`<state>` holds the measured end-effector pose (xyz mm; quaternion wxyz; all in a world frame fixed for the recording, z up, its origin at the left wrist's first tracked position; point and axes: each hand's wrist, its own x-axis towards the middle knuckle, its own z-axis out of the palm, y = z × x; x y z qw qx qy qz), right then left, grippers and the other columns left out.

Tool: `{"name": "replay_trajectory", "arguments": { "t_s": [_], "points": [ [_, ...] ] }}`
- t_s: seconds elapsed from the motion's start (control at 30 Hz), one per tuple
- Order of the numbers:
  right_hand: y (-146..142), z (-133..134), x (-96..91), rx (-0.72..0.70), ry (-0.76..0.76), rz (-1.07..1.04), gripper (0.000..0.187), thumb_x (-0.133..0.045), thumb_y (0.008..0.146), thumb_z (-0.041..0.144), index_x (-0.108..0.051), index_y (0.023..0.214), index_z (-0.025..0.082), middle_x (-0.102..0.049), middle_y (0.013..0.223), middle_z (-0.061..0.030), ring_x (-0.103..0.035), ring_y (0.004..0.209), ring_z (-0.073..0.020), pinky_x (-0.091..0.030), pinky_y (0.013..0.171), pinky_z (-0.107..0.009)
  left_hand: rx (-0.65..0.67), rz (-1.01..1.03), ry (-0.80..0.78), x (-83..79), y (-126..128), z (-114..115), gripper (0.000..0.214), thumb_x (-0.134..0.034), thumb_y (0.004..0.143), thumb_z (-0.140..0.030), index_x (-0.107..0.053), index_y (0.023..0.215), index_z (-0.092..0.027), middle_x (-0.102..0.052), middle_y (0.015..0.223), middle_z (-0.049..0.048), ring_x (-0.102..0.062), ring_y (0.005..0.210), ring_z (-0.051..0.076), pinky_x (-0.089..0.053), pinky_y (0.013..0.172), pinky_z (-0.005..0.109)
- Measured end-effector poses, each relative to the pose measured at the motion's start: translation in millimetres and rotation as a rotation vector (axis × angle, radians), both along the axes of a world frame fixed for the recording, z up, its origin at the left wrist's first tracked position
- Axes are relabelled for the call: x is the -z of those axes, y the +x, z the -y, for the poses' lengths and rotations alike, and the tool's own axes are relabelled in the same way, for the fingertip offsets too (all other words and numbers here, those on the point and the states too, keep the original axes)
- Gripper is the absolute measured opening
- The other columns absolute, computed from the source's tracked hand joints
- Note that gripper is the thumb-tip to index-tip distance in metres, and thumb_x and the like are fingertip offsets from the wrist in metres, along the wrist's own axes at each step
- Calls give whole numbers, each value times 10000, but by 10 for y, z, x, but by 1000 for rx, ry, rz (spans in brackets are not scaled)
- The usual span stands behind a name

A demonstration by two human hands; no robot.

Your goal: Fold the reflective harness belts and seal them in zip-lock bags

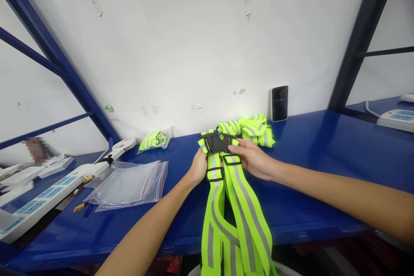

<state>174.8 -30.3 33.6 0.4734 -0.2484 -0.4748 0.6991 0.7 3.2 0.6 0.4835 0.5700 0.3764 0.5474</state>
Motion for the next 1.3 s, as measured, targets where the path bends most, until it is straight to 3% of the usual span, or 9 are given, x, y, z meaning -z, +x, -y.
{"name": "replay_trajectory", "arguments": {
  "t_s": [0.1, 0.27, 0.5, 0.6, 0.73, 0.87, 1.03, 1.13, 1.3],
  "points": [
    [6, -17, 15, 1, -1, -8, 252, -645, 847, 218, -618, 1095, 184, -757, 896, -60, -734, 694, -212, -621, 619, -336, 44, 76, -110, 2, -35, -27, 320, -602, 801, -462, -664, 925, -173, -697, 714, 22, -617, 550, 161, -506, 542, 283],
    [22, -67, 60, 23, 34, -34, 229, -634, 859, 222, -618, 1085, 189, -758, 889, -55, -735, 701, -212, -611, 635, -338, 136, -36, 51, -45, -44, -30, 270, -645, 809, -343, -671, 1010, -165, -722, 858, 36, -658, 698, 176, -513, 639, 267],
    [1, -119, 142, 64, 111, -27, 235, -651, 850, 247, -612, 1080, 212, -755, 930, -41, -730, 730, -211, -595, 685, -348, -68, -351, 324, -72, -55, 31, 273, -506, 920, -298, -644, 1099, -145, -694, 1075, 86, -640, 976, 245, -495, 843, 338],
    [-5, -137, 188, 68, 130, -19, 262, -660, 849, 267, -605, 1103, 235, -744, 989, -31, -723, 756, -203, -585, 681, -334, -66, -407, 355, -45, -86, 52, 280, -461, 940, -274, -626, 1143, -173, -681, 1125, 73, -589, 1114, 260, -440, 974, 372],
    [1, -146, 202, 67, 133, 7, 252, -643, 863, 289, -596, 1107, 248, -728, 974, -17, -701, 757, -192, -561, 687, -332, 5, -337, 266, -23, -117, 80, 306, -467, 914, -251, -616, 1176, -193, -662, 1177, 52, -524, 1219, 266, -373, 1064, 383],
    [16, -125, 176, 206, 183, 152, 177, -617, 880, 305, -606, 1046, 247, -674, 800, 19, -632, 697, -171, -511, 647, -300, 79, -241, 190, -3, -123, 75, 368, -526, 834, -204, -607, 1192, -190, -616, 1270, 53, -480, 1272, 289, -346, 1091, 405],
    [22, -116, 202, 318, 339, 338, 168, -618, 871, 345, -610, 1005, 244, -597, 731, 21, -580, 730, -190, -489, 674, -313, 72, -102, 83, 17, -87, 44, 331, -537, 904, -352, -585, 1189, -191, -610, 1276, 77, -515, 1249, 294, -363, 1082, 432],
    [13, -127, 224, 314, 349, 342, 212, -617, 866, 388, -600, 1030, 255, -595, 740, 14, -582, 771, -209, -496, 692, -332, 63, -25, 135, 5, -29, 44, 331, -595, 893, -401, -544, 1156, -207, -594, 1291, 72, -498, 1282, 259, -361, 1100, 400],
    [4, -136, 224, 346, 338, 328, 199, -596, 873, 413, -591, 998, 258, -613, 786, 0, -571, 725, -194, -491, 648, -326, 81, 162, 156, -35, 65, 55, 396, -664, 860, -364, -389, 1124, -255, -665, 1108, 38, -654, 1051, 211, -509, 937, 407]
  ]
}}
